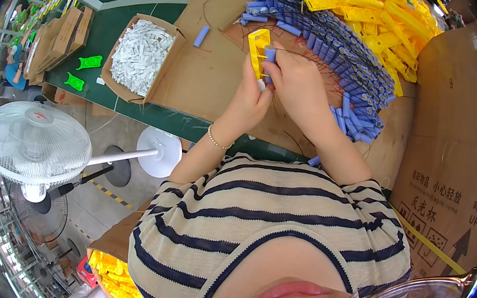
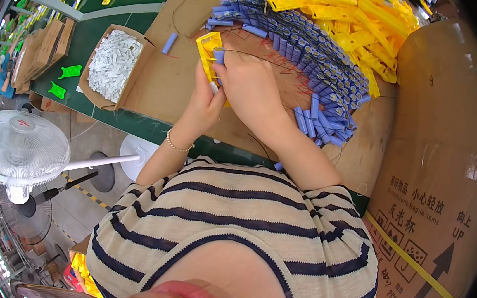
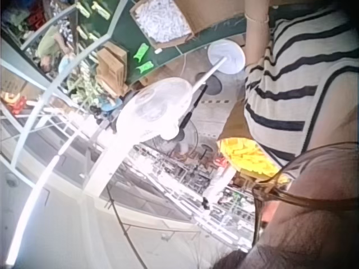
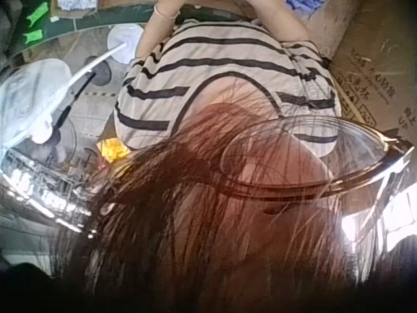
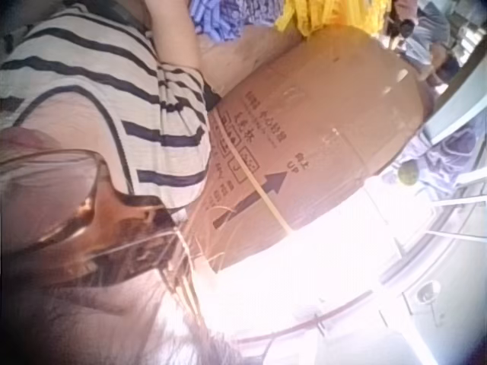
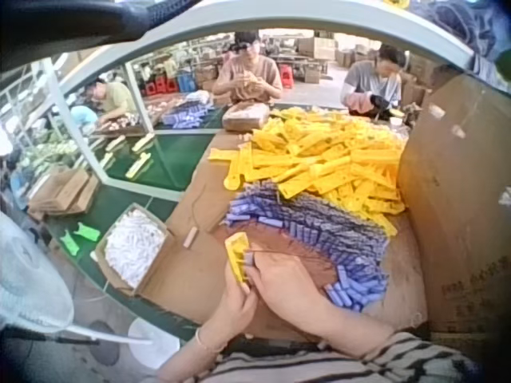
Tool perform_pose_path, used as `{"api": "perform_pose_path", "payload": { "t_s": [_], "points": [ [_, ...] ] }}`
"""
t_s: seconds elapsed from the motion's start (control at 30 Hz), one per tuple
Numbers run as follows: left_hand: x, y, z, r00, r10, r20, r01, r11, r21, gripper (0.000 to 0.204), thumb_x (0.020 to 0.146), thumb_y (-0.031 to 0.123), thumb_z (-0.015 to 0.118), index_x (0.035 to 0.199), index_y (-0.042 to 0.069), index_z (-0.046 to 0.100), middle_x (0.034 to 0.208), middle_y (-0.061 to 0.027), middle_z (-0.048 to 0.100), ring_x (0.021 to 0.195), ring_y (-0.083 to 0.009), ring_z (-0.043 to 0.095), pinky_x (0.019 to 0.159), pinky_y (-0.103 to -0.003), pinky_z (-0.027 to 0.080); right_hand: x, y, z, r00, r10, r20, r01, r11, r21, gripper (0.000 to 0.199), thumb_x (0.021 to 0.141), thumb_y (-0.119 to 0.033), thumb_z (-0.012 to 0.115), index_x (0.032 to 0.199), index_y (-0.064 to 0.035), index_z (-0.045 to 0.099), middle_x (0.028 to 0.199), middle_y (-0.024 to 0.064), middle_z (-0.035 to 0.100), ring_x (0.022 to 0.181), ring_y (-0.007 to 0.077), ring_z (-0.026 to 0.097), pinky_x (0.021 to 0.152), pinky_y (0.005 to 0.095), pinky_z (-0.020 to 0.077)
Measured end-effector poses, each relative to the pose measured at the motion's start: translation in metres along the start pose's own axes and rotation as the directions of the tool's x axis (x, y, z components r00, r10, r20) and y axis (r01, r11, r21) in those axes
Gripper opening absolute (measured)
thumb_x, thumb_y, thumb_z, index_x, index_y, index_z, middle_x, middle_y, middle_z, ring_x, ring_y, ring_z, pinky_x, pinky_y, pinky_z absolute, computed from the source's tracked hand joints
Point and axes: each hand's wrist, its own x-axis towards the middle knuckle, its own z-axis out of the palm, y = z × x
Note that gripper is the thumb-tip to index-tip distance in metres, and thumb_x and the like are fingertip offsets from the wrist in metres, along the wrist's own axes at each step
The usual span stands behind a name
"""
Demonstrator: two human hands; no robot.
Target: The person assembles blue electronic components, white plastic parts, and wiring into yellow plastic housings by hand, taking the components from a cardboard box and inserting them into the housings.
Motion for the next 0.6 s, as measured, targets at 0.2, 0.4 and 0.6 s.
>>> {"api": "perform_pose_path", "payload": {
  "t_s": [0.2,0.4,0.6],
  "points": [
    [0.0,-0.001,0.001,0.997,0.045,-0.057,-0.036,0.988,0.152,0.065,0.085,-0.003,0.046,0.139,-0.005,0.01,0.124,-0.0261,0.041,0.113,-0.0368,0.048,0.096,-0.039,0.038,0.005,-0.003,-0.002,0.997,-0.017,0.074,0.016,1.0,0.019,0.023,0.082,-0.013,0.061,0.101,-0.0008,0.061,0.082,0.0193,0.063,0.077,0.036,0.061,0.067,0.0428,0.0478],
    [-0.003,0.005,-0.011,0.983,-0.183,-0.012,0.179,0.972,-0.15,0.059,0.084,-0.005,0.044,0.137,0.003,0.018,0.112,-0.0148,0.046,0.095,-0.0197,0.056,0.083,-0.032,0.047,0.018,-0.004,-0.011,0.838,0.347,0.421,-0.452,0.874,0.18,0.026,0.084,-0.015,0.06,0.106,-0.0014,0.06,0.079,0.0104,0.064,0.072,0.019,0.063,0.066,0.0314,0.0496],
    [-0.007,0.015,-0.009,0.944,-0.215,0.249,0.324,0.739,-0.591,0.055,0.081,-0.001,0.038,0.133,0.006,0.023,0.106,-0.0134,0.049,0.083,-0.0208,0.058,0.074,-0.036,0.052,0.009,0.036,0.021,0.802,0.106,0.588,-0.594,0.246,0.766,0.024,0.088,-0.024,0.061,0.094,-0.001,0.061,0.072,0.0034,0.061,0.05,0.0102,0.057,0.037,0.0207,0.0431]
  ]
}}
